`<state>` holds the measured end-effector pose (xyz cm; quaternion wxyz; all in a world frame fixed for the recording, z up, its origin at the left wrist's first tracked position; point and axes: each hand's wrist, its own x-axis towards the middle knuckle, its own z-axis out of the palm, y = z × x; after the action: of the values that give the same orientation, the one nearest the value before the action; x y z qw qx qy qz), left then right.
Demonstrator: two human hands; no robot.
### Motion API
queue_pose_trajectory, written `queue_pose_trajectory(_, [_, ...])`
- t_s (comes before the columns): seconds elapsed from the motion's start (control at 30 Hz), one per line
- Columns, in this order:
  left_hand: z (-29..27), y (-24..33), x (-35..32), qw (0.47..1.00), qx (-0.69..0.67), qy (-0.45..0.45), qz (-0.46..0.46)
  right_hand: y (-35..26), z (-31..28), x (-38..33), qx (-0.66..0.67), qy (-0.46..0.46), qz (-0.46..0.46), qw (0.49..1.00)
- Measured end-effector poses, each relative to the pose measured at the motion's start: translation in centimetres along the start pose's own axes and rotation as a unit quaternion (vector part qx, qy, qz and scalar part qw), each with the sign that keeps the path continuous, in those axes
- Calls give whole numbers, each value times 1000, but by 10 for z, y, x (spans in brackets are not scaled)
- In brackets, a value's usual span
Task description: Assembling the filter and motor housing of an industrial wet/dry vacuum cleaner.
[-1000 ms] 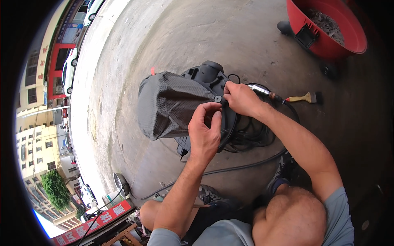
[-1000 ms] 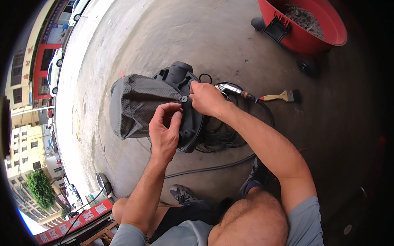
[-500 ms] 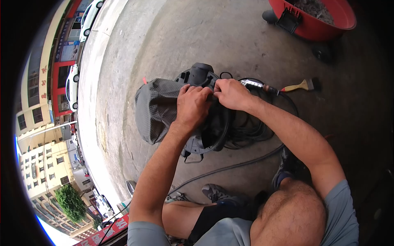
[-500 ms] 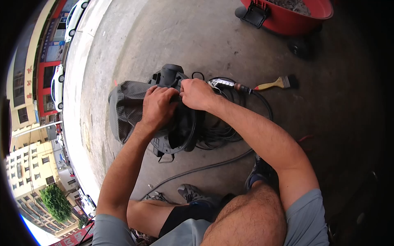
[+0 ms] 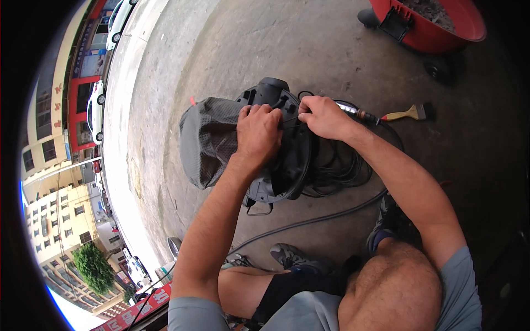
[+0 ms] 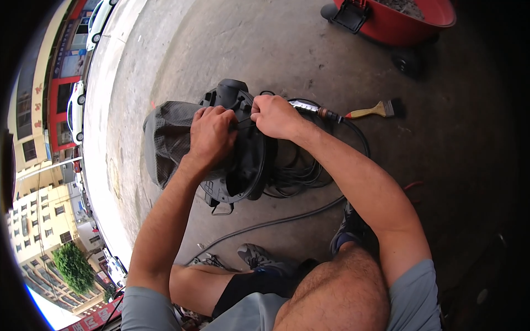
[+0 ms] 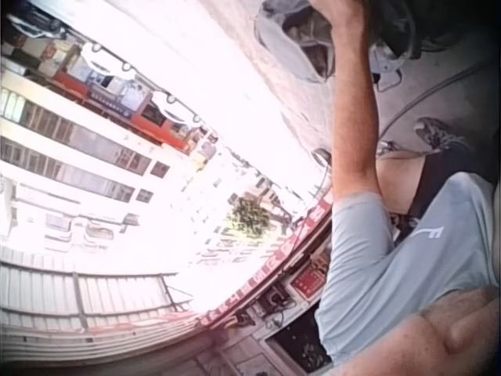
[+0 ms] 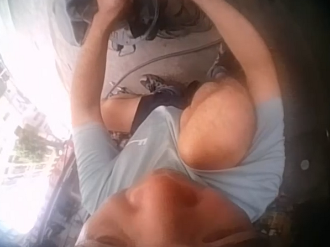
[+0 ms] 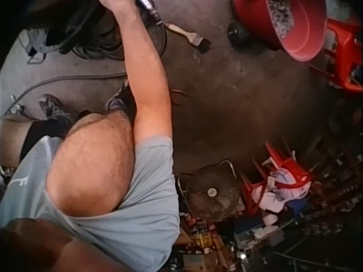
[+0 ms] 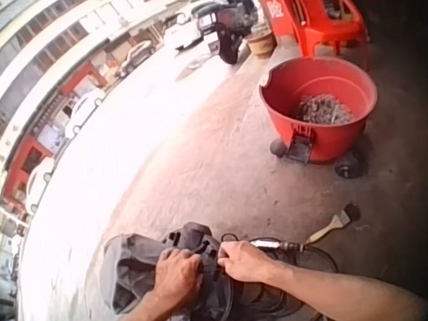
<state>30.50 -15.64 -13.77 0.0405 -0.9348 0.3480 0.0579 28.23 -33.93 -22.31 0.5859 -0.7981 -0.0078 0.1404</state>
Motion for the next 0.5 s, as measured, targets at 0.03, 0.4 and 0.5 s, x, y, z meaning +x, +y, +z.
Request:
queue_pose_trajectory(0.03, [0, 0, 0, 1000, 4, -6, -6, -2, -1, -1, 0, -1, 1, 1000])
queue_pose_trajectory(0.4, [2, -5, 1, 1000, -7, -20, 7, 9, 10, -4, 4, 22, -48, 999])
queue_pose_trajectory(0.5, [3, -7, -2, 1000, -8, 2, 17, 8, 11, -2, 35, 36, -60, 997])
